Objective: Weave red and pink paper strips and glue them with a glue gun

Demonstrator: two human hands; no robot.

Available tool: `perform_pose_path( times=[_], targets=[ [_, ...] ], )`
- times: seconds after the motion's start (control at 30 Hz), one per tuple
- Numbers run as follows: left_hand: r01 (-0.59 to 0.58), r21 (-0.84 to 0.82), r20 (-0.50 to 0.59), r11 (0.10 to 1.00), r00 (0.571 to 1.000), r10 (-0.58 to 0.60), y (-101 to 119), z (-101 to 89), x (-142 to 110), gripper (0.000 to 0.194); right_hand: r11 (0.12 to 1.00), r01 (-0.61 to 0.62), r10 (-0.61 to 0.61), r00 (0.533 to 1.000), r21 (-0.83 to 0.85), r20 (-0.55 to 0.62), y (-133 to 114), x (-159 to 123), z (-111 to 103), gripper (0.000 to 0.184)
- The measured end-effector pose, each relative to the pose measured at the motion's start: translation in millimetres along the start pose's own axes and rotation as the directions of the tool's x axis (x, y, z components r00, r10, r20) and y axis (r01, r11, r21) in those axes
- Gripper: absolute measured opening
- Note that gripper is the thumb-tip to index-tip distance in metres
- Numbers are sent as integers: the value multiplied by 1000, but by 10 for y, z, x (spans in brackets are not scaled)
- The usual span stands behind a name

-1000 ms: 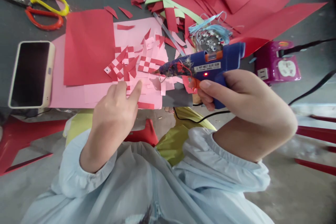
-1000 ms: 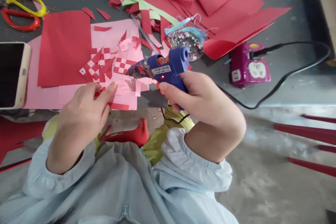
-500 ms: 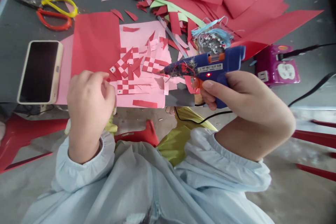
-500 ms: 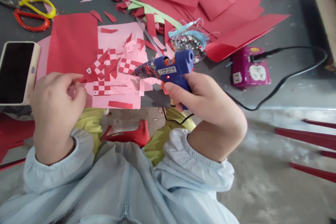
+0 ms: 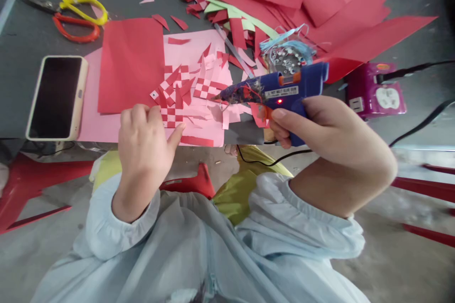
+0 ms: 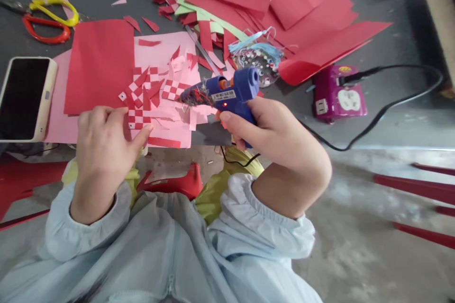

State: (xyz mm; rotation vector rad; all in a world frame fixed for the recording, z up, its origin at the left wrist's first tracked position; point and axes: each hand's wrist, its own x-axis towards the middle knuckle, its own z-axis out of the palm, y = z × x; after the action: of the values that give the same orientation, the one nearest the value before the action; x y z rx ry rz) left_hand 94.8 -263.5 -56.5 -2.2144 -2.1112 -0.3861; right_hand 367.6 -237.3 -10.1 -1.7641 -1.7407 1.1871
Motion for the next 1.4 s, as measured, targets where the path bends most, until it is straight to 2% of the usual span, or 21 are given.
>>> perform_pose_path(
  times=[0.17,0.37,0.43,0.53,0.6,0.67,0.7,0.73,0.93,1.17,1.23,1.3,1.4],
  targets=[
    [-20,-105,-31,994,999,17,-15,57,15,43,997,-82,82,996,-7,-33,-28,-5,24,43],
    [20,-322,-77,946,996,-48,-7,39,36,39,998,-66,66,998,1,-23,-42,-7,18,37],
    [35,-468,-100,883,991,-92,-22,24,64,36,998,-58,58,998,3,-21,-38,-8,15,36],
    [-18,-689,-181,725,972,-148,-87,21,124,31,1000,-17,17,1000,13,-17,-28,-8,10,35],
    [-67,-772,-232,633,956,-181,-161,36,168,29,1000,28,-28,1000,6,-4,-20,-6,4,38],
    [-78,-812,-230,579,953,-195,-248,62,208,29,998,57,-57,998,-3,12,-12,-5,-3,41],
    [-100,-828,-266,552,937,-228,-289,75,227,30,998,62,-62,998,-3,14,-9,-5,-6,42],
    [-67,-844,-217,533,950,-225,-324,87,243,30,998,65,-65,998,1,12,-6,-5,-8,42],
    [3,-909,-129,417,949,-288,-355,105,311,34,998,61,-61,998,9,7,31,-7,-23,44],
    [86,-902,4,423,982,-190,-266,179,293,43,998,53,-53,999,-20,9,61,1,-30,45],
    [64,-859,-28,508,985,-172,-245,179,276,40,999,44,-44,999,-8,-1,47,-4,-22,42],
    [5,-757,-129,654,979,-157,-225,147,263,36,999,42,-42,999,0,-6,33,-11,-15,40],
    [-96,-562,-241,822,969,-51,-199,63,247,26,999,42,-42,999,6,-6,32,-14,-17,38]
  ],
)
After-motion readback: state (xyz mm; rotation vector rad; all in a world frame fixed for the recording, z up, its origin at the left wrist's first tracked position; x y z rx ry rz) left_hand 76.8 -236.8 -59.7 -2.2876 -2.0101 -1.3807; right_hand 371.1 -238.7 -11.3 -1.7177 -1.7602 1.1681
